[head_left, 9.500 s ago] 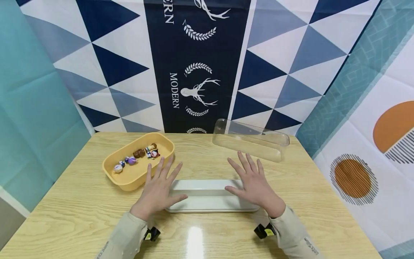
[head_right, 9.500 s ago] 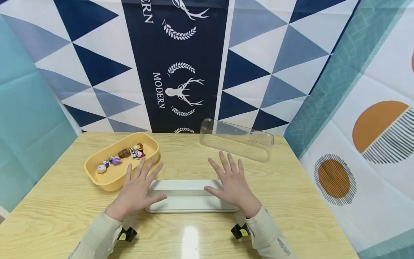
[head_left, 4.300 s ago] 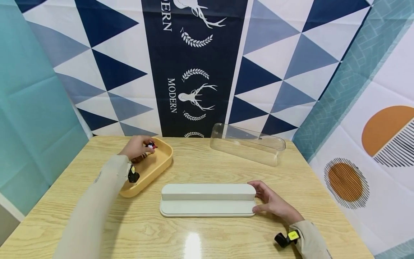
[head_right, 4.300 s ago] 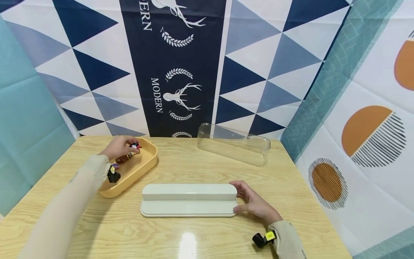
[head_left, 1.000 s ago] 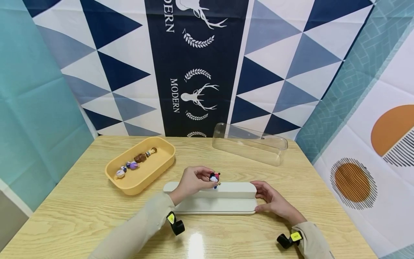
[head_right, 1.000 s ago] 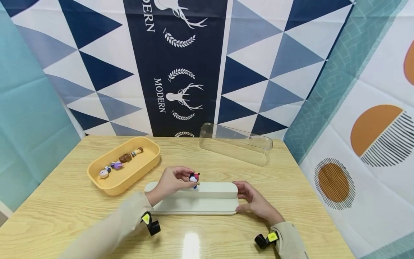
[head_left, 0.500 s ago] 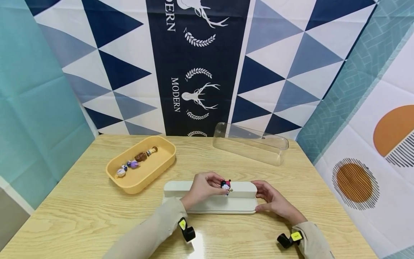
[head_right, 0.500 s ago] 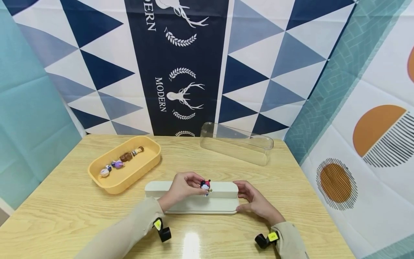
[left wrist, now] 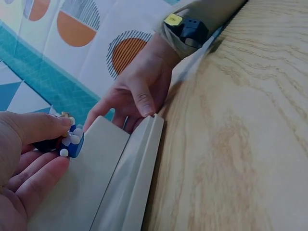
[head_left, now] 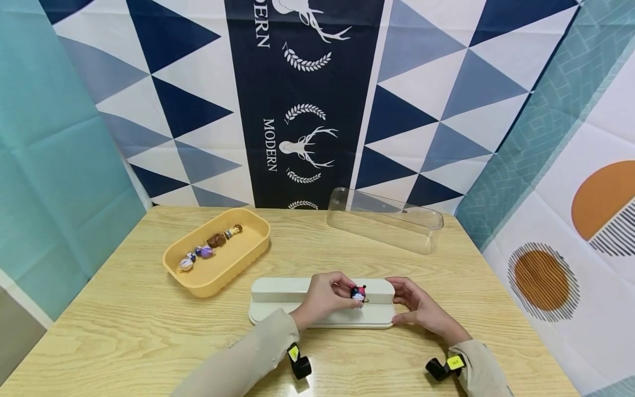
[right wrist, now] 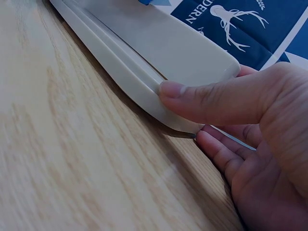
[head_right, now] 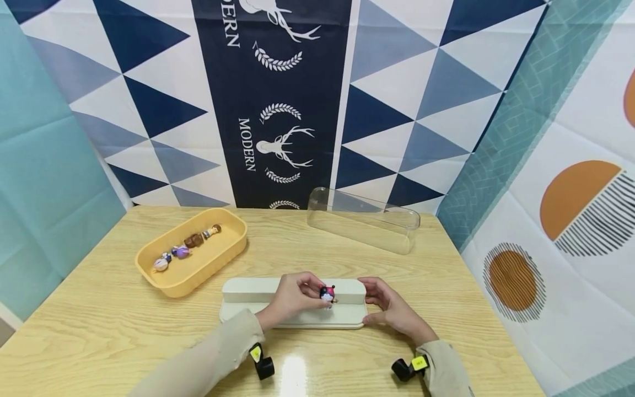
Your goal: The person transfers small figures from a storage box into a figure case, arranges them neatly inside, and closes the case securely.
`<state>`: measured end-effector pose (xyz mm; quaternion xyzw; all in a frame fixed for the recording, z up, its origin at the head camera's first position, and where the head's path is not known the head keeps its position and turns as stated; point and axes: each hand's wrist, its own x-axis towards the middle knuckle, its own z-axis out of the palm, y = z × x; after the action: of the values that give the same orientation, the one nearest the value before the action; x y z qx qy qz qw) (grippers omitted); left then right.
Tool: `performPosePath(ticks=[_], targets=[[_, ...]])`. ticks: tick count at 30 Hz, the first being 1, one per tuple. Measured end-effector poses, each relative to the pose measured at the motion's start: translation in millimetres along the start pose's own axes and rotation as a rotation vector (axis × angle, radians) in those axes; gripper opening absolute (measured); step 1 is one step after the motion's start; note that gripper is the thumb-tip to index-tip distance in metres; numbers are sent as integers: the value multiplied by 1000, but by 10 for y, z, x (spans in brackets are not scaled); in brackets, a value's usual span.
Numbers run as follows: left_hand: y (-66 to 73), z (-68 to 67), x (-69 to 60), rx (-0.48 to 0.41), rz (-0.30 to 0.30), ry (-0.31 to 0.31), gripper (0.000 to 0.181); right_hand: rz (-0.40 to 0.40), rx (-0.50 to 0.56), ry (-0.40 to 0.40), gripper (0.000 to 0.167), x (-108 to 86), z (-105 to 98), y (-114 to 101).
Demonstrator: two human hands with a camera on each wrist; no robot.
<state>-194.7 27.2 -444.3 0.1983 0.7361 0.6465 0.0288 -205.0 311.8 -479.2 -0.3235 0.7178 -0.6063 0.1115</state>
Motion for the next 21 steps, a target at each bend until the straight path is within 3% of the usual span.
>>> performPosePath(ticks=[8, 21], targets=[[-46, 133, -6, 60, 47, -27, 26, -35, 9, -14, 82, 6, -8, 8], [-36, 324, 14, 52, 139, -75, 22, -19, 16, -7, 81, -6, -21, -9]])
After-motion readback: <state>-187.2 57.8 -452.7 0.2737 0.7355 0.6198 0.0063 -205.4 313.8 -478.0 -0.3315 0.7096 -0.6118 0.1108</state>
